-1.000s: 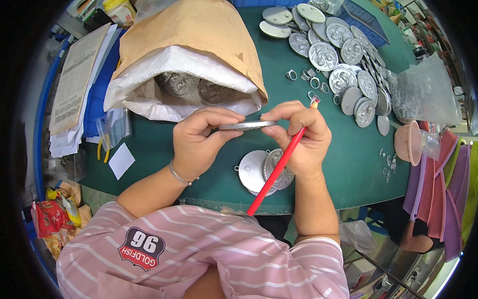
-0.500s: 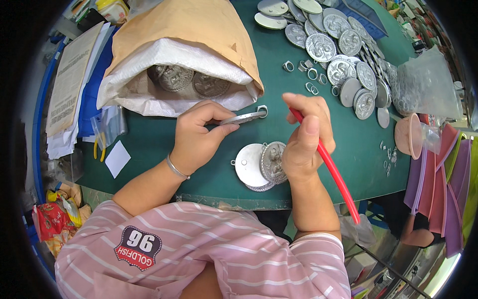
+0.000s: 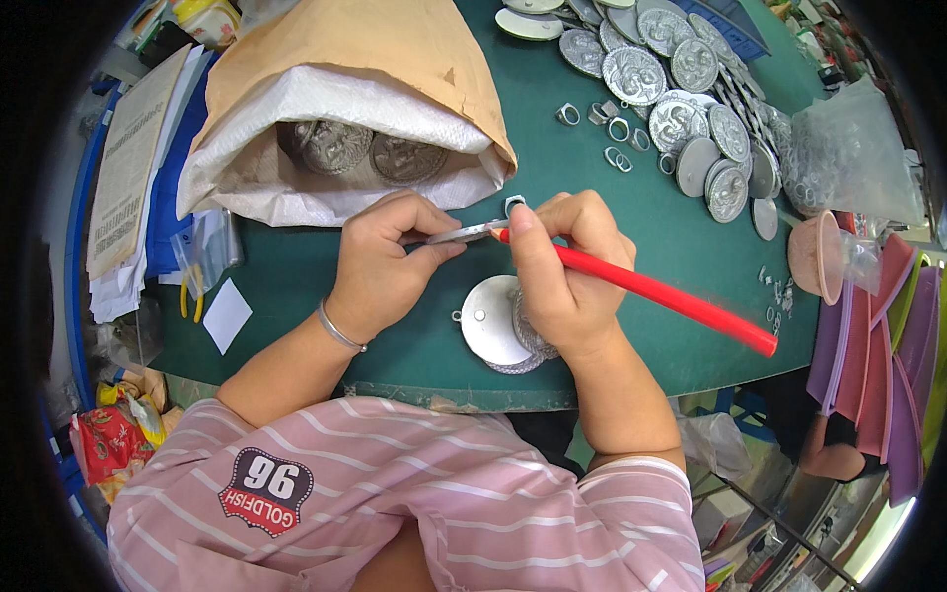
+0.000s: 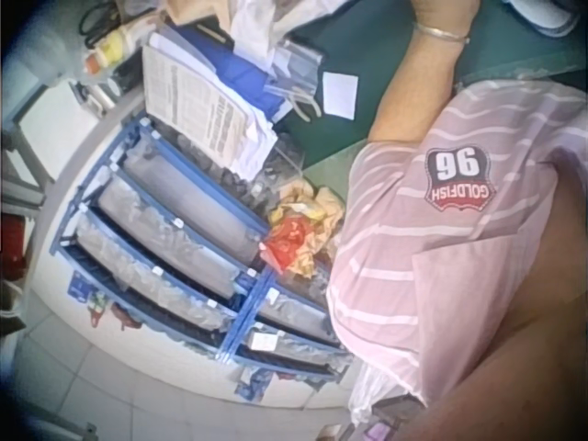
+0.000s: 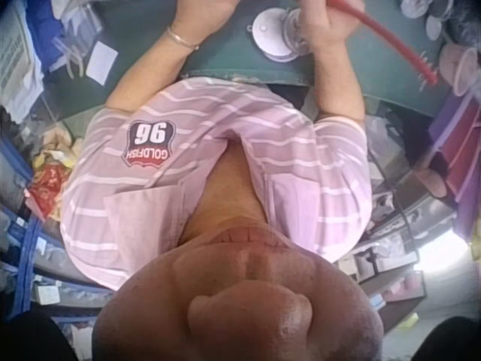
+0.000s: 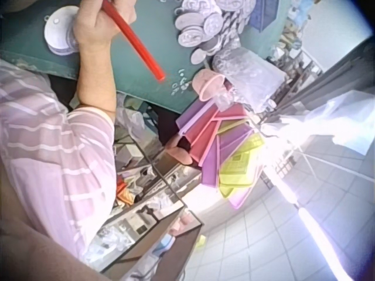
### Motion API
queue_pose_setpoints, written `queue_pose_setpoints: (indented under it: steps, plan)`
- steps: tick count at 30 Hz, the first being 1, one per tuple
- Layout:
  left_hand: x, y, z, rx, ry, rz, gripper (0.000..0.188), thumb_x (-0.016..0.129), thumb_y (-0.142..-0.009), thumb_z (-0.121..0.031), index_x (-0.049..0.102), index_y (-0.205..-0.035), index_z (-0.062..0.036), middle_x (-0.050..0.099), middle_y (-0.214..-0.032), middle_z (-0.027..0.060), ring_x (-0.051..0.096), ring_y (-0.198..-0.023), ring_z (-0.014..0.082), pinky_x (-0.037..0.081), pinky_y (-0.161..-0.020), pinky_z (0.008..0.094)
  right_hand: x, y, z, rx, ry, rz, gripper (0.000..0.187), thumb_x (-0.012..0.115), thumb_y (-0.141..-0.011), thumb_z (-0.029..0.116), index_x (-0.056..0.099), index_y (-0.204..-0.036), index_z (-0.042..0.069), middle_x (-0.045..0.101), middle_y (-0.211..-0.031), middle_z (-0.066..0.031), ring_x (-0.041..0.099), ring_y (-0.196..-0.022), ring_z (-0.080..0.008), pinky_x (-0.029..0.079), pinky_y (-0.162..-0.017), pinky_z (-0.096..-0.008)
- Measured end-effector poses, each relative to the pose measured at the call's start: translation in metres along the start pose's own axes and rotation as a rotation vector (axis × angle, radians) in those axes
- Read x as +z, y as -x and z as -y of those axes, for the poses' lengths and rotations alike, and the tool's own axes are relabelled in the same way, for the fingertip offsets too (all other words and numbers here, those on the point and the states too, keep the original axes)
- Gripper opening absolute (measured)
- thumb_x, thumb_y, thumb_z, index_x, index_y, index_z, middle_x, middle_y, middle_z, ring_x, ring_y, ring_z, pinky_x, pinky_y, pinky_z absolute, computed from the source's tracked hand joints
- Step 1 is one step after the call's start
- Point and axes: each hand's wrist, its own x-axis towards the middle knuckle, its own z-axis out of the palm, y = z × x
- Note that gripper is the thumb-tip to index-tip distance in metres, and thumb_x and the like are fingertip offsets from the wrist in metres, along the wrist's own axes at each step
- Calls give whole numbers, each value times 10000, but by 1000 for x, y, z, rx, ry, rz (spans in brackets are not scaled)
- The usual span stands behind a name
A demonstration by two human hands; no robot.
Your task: The person picks up round metal discs from a pile on a green workbench and uses a red pencil to mark the surface of each disc. They handle the discs one by one, rotating them to apply marks before placing them back on the table.
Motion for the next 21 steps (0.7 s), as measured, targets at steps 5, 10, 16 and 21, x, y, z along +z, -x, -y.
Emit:
queue_pose_setpoints:
  steps: [5,10,16,21]
  plan:
    - [2,1,2,44,-9,-18,166,685,-635,111,593,-751,35,612,-786,96,612,-729,154,508,-674,254,5,0,-2,-36,35,5,190,584,-808,-21,460,-666,3,549,-580,-69,464,-483,-83,367,-445,-228]
    - [1,1,1,52,-8,-6,168,688,-635,110,597,-754,33,614,-784,97,612,-731,154,507,-672,256,4,1,-1,-16,69,7,200,586,-799,-20,457,-648,5,541,-572,-61,460,-471,-86,361,-434,-227]
    - [1,1,2,1,26,-10,157,689,-639,107,601,-748,35,616,-779,97,612,-726,152,506,-669,253,-1,2,-4,-6,94,50,202,578,-792,-24,453,-636,5,539,-568,-67,460,-468,-90,362,-432,-231]
    - [1,1,0,29,-12,-19,149,692,-644,99,604,-745,34,614,-768,95,611,-717,148,502,-661,248,3,2,-3,14,11,-40,202,579,-791,-19,453,-635,8,542,-573,-66,460,-471,-91,362,-438,-232]
